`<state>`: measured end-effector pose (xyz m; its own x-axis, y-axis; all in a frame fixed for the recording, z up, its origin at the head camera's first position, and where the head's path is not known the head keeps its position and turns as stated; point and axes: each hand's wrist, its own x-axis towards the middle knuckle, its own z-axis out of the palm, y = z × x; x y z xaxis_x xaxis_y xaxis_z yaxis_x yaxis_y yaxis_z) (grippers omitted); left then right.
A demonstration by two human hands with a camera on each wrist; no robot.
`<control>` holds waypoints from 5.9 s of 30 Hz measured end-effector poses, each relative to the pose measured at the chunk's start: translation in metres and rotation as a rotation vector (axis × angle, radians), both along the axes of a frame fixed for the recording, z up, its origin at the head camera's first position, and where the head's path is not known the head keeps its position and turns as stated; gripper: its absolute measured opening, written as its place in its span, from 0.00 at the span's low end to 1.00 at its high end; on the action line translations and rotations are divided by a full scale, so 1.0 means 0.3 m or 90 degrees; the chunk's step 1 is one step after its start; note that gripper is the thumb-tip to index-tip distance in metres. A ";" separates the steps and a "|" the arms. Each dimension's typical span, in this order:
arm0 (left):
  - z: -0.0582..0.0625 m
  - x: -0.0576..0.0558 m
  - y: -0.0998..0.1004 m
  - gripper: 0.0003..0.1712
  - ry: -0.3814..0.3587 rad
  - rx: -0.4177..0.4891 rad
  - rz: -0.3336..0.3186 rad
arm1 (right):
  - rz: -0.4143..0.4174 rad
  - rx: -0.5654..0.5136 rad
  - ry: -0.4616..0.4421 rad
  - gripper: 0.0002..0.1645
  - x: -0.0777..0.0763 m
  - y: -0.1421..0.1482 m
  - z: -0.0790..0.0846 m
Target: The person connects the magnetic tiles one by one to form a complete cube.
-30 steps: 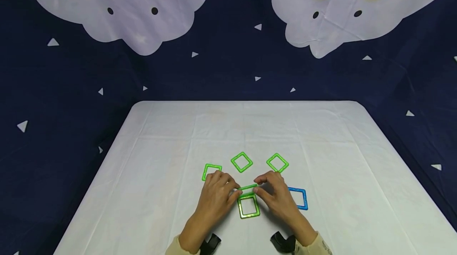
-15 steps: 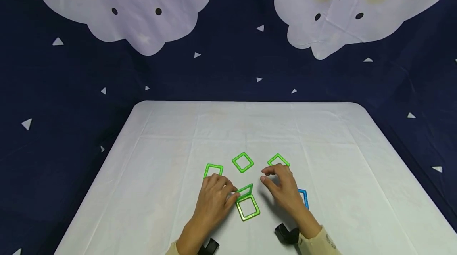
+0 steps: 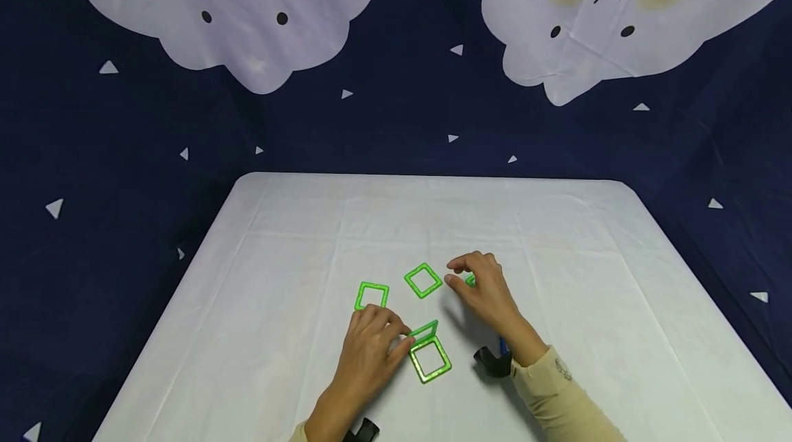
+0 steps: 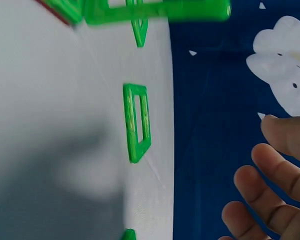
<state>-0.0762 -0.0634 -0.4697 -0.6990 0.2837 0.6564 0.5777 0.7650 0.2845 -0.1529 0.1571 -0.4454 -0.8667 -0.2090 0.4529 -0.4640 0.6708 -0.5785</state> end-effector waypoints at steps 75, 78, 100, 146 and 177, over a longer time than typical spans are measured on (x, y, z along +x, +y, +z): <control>-0.022 0.085 -0.006 0.11 -0.053 0.099 0.048 | 0.113 0.085 -0.314 0.04 -0.246 -0.043 -0.060; -0.022 0.084 -0.006 0.11 -0.052 0.099 0.050 | 0.117 0.062 -0.330 0.04 -0.236 -0.035 -0.044; -0.023 0.077 -0.006 0.10 -0.061 0.092 0.059 | 0.002 -0.058 -0.320 0.07 -0.118 0.032 0.022; -0.018 0.078 0.000 0.10 -0.087 0.113 0.059 | -0.271 -0.238 -0.304 0.08 0.300 -0.033 -0.021; -0.023 0.075 0.004 0.11 -0.088 0.111 0.048 | -0.235 -0.187 -0.201 0.10 0.353 -0.096 -0.092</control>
